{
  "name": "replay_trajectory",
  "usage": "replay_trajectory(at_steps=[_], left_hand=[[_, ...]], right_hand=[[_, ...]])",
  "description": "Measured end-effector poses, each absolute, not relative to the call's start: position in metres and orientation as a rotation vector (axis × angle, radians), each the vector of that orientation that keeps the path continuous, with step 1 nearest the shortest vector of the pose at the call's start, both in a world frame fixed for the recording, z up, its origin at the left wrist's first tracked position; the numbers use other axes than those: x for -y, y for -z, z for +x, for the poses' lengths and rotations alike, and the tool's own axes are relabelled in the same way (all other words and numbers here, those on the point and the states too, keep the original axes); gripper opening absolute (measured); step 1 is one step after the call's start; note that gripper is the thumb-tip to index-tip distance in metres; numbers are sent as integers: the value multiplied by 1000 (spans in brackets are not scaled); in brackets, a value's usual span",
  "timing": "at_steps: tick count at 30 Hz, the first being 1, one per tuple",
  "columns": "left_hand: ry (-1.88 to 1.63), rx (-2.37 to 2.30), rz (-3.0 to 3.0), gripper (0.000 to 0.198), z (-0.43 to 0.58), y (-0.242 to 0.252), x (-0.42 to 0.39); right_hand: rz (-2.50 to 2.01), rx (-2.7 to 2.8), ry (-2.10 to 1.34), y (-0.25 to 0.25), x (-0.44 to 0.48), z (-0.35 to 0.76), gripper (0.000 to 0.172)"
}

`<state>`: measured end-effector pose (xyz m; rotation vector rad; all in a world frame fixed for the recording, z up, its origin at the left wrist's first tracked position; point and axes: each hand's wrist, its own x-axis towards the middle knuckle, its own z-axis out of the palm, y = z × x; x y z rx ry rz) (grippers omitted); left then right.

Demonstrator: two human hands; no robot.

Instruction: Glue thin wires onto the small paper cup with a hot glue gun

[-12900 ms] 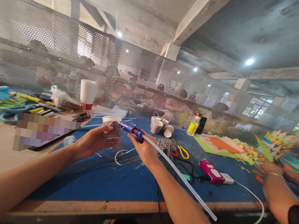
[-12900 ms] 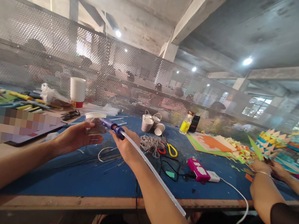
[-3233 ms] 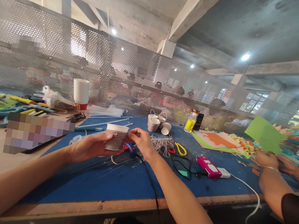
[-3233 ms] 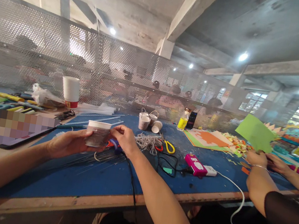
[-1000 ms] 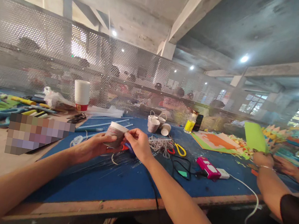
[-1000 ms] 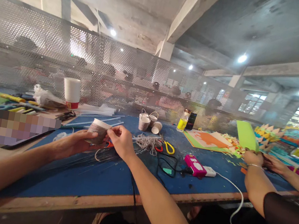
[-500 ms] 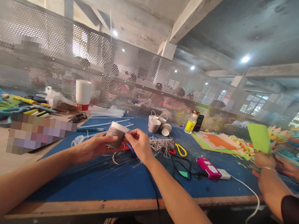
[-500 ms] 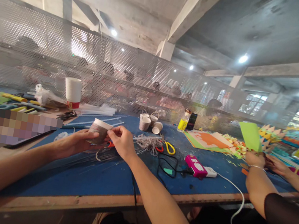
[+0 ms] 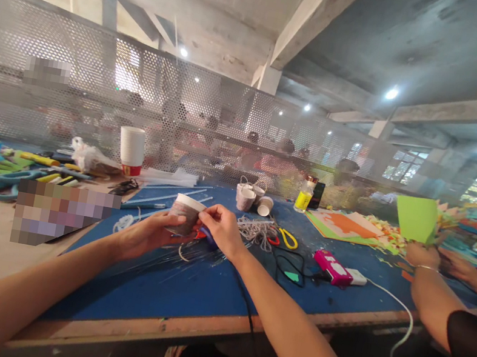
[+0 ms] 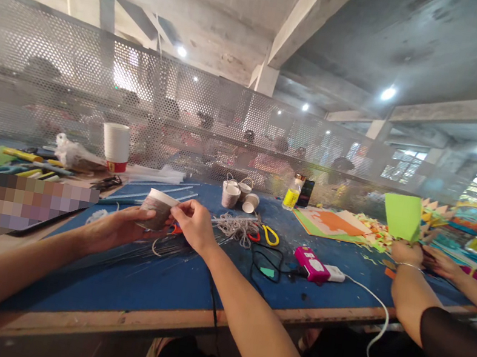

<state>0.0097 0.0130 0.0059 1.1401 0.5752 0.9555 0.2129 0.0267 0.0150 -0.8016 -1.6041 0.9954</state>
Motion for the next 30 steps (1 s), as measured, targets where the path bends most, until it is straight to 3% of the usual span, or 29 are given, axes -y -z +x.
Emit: replay_trajectory(at_steps=[8, 30], left_hand=[[-944, -553, 1115, 32, 9, -11, -11], [-973, -563, 1178, 28, 10, -11, -12]], right_hand=[[-785, 1582, -1020, -14, -26, 211, 19], [-760, 1916, -569, -17, -4, 205, 19]])
